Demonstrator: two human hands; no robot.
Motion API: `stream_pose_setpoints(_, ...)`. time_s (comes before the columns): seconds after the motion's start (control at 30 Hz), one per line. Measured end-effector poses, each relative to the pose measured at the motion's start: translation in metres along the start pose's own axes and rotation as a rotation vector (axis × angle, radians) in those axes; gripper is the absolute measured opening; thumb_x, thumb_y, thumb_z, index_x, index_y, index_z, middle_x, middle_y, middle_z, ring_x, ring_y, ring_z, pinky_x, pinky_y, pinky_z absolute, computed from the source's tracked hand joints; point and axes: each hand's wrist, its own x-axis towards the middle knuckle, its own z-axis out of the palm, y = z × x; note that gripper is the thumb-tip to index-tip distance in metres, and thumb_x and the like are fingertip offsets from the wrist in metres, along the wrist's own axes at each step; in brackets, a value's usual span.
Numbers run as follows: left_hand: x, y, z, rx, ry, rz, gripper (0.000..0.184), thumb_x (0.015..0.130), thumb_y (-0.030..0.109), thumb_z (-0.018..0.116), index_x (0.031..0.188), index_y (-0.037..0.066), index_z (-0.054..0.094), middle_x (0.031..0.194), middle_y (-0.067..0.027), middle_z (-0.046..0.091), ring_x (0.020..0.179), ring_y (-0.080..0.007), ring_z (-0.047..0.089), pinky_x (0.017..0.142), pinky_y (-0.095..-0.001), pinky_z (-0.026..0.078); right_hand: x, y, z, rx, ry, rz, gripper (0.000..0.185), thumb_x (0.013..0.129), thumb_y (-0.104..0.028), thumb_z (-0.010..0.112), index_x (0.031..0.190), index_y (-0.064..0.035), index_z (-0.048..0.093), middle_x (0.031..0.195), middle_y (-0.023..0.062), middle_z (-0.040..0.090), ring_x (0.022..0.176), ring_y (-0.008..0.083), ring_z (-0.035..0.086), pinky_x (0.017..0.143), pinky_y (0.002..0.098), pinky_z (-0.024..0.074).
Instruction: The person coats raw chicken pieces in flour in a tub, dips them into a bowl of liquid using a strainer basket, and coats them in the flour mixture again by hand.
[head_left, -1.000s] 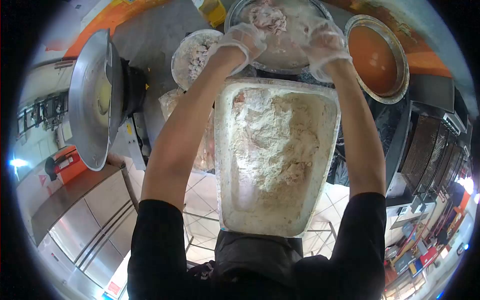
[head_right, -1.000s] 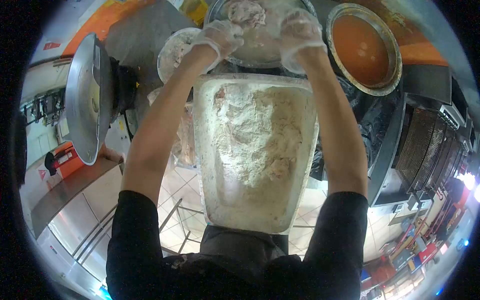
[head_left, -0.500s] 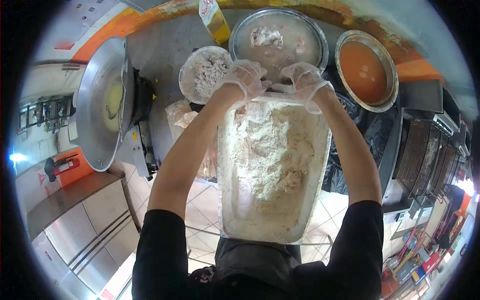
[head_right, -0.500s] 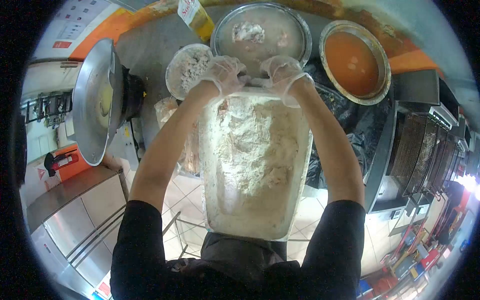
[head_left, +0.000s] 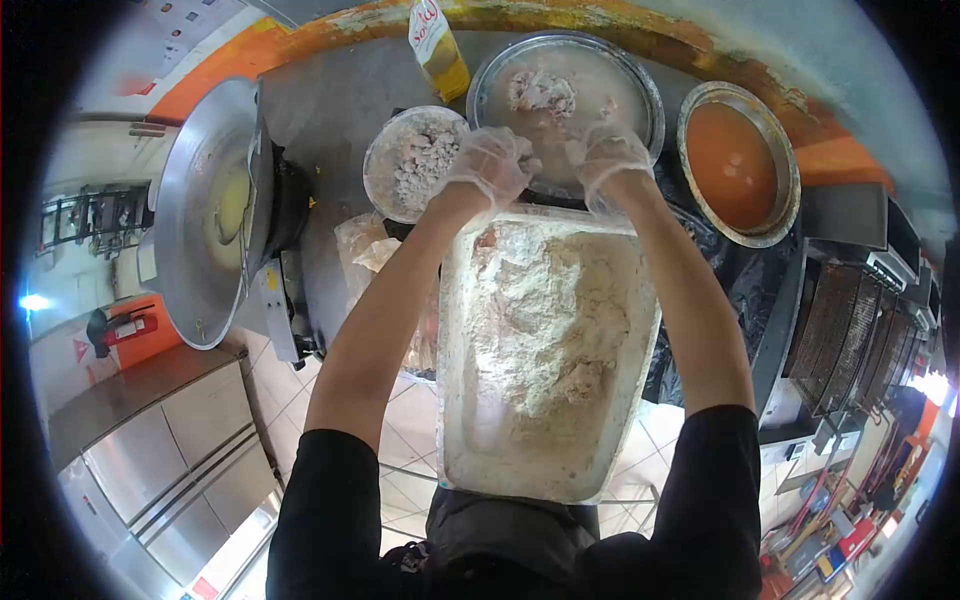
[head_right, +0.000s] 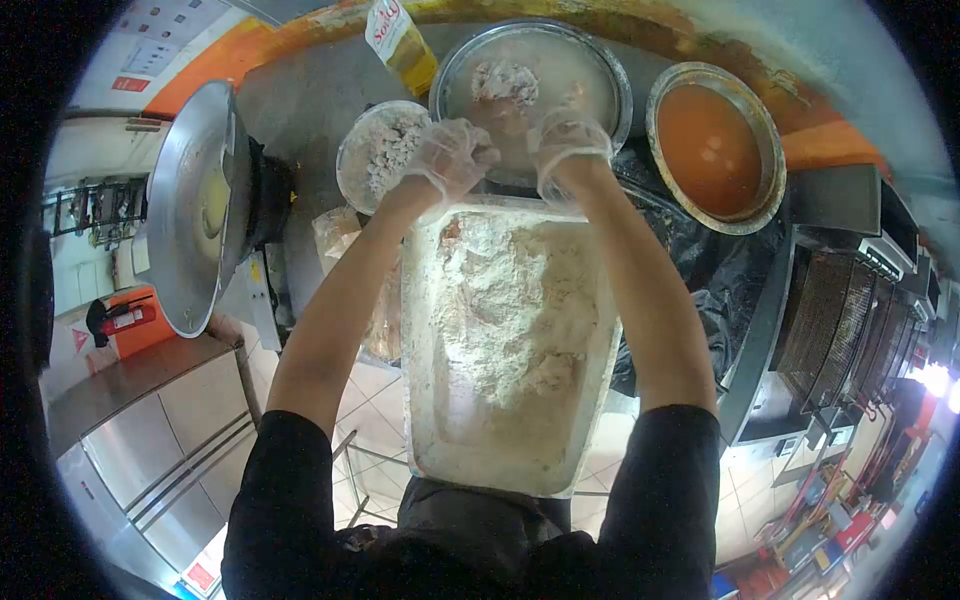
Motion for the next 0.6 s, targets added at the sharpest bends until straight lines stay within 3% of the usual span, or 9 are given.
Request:
stream_pose_setpoints(0.07, 0.000, -0.003, 0.001, 0.034, 0.219, -0.025, 0.032, 0.084, 0.036, 0.053, 0.088, 0.007, 0.063, 0.090, -0.0118, 0.063, 0.088, -0.0290, 0.059, 0.076, -0.0408, 0.045, 0.015, 0.008, 0.014, -0.006, -0.040, 0.060, 0.029, 0.081, -0.029, 0.054, 0.095, -0.0063, 0.066, 0.106, 0.0190, 0.062, 0.101, 0.0303, 0.059, 0.086, 0.0393, 0.0461)
stream_pose_setpoints(0.2, -0.005, 0.003, -0.020, -0.225, 0.233, -0.210, 0.027, 0.085, 0.032, 0.055, 0.091, 0.006, 0.062, 0.092, -0.0145, 0.060, 0.091, -0.0319, 0.055, 0.080, -0.0435, 0.043, 0.043, 0.009, 0.015, 0.383, -0.352, 0.265, 0.026, 0.080, -0.024, 0.062, 0.095, -0.0031, 0.065, 0.098, 0.0154, 0.065, 0.085, 0.0250, 0.064, 0.073, 0.0350, 0.0523)
stream_pose_setpoints(0.27, -0.008, 0.002, -0.022, -0.259, 0.143, -0.274, 0.027, 0.085, 0.031, 0.053, 0.091, 0.007, 0.062, 0.095, -0.0146, 0.059, 0.092, -0.0321, 0.055, 0.082, -0.0434, 0.044, 0.039, -0.003, -0.003, 1.692, -0.165, 0.560, 0.020, 0.083, -0.012, 0.057, 0.097, 0.0010, 0.064, 0.100, 0.0165, 0.064, 0.088, 0.0282, 0.063, 0.079, 0.0348, 0.0520)
stream_pose_setpoints(0.3, -0.010, 0.001, -0.021, -0.262, 0.141, -0.274, 0.027, 0.085, 0.031, 0.053, 0.091, 0.007, 0.062, 0.095, -0.0146, 0.059, 0.092, -0.0321, 0.055, 0.082, -0.0434, 0.044, 0.038, 0.003, -0.001, 1.690, -0.165, 0.563, 0.020, 0.083, -0.012, 0.057, 0.097, 0.0010, 0.064, 0.100, 0.0165, 0.064, 0.088, 0.0282, 0.063, 0.079, 0.0348, 0.0520)
stream_pose_setpoints(0.37, -0.016, 0.001, -0.017, -0.028, 0.098, -0.100, 0.030, 0.086, 0.034, 0.051, 0.096, 0.009, 0.063, 0.100, -0.0146, 0.059, 0.096, -0.0312, 0.055, 0.087, -0.0419, 0.042, 0.042, 0.020, 0.005, 2.096, -0.001, 0.045, 0.021, 0.085, -0.013, 0.057, 0.097, 0.0040, 0.062, 0.101, 0.0184, 0.062, 0.087, 0.0287, 0.063, 0.080, 0.0368, 0.0527)
stream_pose_setpoints(0.4, -0.017, 0.002, -0.018, -0.033, 0.094, -0.100, 0.030, 0.086, 0.034, 0.051, 0.096, 0.009, 0.063, 0.100, -0.0146, 0.059, 0.096, -0.0312, 0.055, 0.087, -0.0419, 0.042, 0.045, 0.017, 0.004, 1.826, 0.099, 0.239, 0.024, 0.086, -0.017, 0.056, 0.101, 0.0014, 0.062, 0.105, 0.0162, 0.062, 0.091, 0.0250, 0.062, 0.081, 0.0339, 0.0507)
stream_pose_setpoints(0.43, -0.015, 0.004, -0.025, 0.029, -0.039, -0.042, 0.033, 0.086, 0.036, 0.050, 0.102, 0.011, 0.062, 0.105, -0.0141, 0.058, 0.100, -0.0303, 0.054, 0.089, -0.0413, 0.041, 0.029, 0.005, -0.017, 1.822, 0.096, 0.241, 0.024, 0.086, -0.017, 0.056, 0.101, 0.0014, 0.062, 0.105, 0.0162, 0.062, 0.091, 0.0250, 0.062, 0.081, 0.0339, 0.0507)
stream_pose_setpoints(0.5, -0.015, 0.005, -0.031, 0.084, -0.172, 0.009, 0.036, 0.086, 0.038, 0.049, 0.108, 0.012, 0.060, 0.109, -0.0136, 0.057, 0.103, -0.0293, 0.053, 0.092, -0.0408, 0.040, -0.017, -0.025, -0.072, 0.846, 0.064, 0.416, 0.028, 0.086, -0.024, 0.057, 0.102, -0.0018, 0.062, 0.101, 0.0145, 0.063, 0.092, 0.0251, 0.062, 0.080, 0.0322, 0.0483)
stream_pose_setpoints(0.6, -0.011, 0.009, -0.032, 0.264, -0.236, 0.074, 0.040, 0.085, 0.038, 0.047, 0.117, 0.014, 0.056, 0.117, -0.0121, 0.053, 0.106, -0.0282, 0.052, 0.093, -0.0411, 0.040, -0.032, 0.004, -0.032, 0.286, -0.095, -0.013, 0.041, 0.085, -0.041, 0.055, 0.099, -0.0032, 0.062, 0.095, 0.0158, 0.063, 0.091, 0.0305, 0.060, 0.080, 0.0360, 0.0457)
